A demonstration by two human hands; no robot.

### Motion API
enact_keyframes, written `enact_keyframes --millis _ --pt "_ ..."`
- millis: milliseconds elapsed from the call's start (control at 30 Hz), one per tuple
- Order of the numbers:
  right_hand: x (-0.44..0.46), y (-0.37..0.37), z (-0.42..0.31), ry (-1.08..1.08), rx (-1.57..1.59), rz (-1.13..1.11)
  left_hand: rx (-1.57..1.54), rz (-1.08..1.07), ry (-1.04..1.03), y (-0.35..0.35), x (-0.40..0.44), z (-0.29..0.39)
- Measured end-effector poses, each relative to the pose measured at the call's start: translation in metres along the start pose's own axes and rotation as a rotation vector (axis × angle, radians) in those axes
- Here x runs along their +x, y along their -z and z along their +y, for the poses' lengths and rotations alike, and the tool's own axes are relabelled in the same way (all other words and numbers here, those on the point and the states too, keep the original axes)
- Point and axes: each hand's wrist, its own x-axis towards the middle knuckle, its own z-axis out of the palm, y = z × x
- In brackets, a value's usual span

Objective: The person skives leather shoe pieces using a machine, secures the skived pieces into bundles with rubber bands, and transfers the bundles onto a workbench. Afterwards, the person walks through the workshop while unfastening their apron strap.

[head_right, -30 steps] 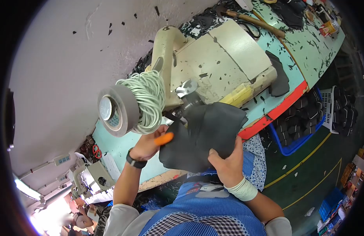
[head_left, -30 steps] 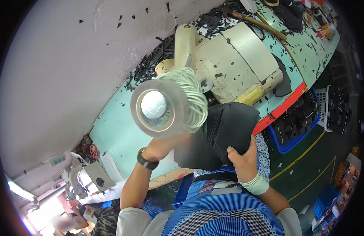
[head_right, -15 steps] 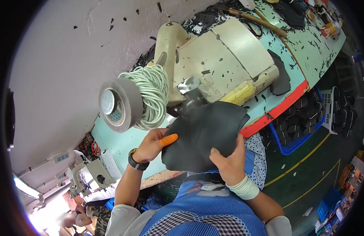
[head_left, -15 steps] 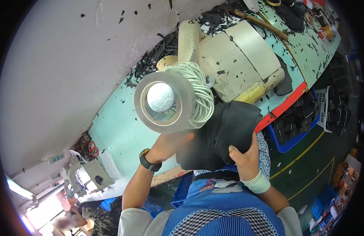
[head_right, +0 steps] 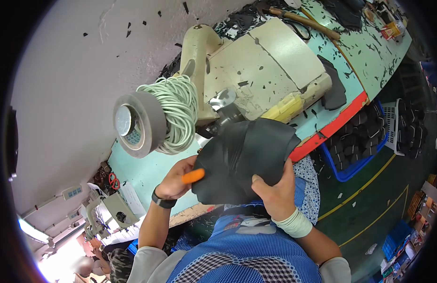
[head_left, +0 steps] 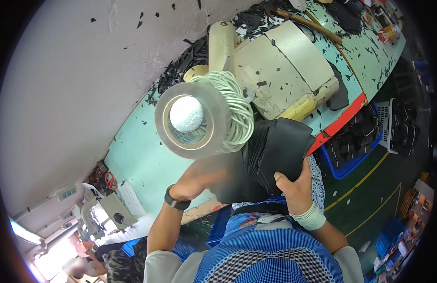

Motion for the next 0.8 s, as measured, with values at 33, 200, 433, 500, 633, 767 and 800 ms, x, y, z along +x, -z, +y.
enact_keyframes --millis 33,200,433,500,633,767,800 --pt "0.0 -0.001 -0.001 0.005 0.031 0.003 -0.029 -0.033 -0.039 -0.006 -0.006 0.009" --pt "0.0 -0.004 -0.002 -0.023 0.056 0.003 0.28 0.059 -0.03 -0.006 0.0 0.006" --pt "0.0 0.005 -0.001 -0.024 -0.065 0.035 0.041 0.1 -0.116 -0.026 -0.007 0.016" --pt "0.001 0.0 -0.001 -0.007 -0.017 0.048 0.218 0.064 -0.129 -0.019 -0.003 0.013" --pt "0.001 -0.001 -0.006 0.001 0.089 0.068 0.175 0.126 0.025 -0.024 0.0 0.013" --pt "0.002 0.003 -0.003 0.009 0.019 0.066 -0.084 0.132 -0.014 -0.021 0.001 0.007" --pt "0.002 0.003 0.001 0.003 0.007 0.063 0.02 0.054 -0.033 -0.014 0.002 0.003"
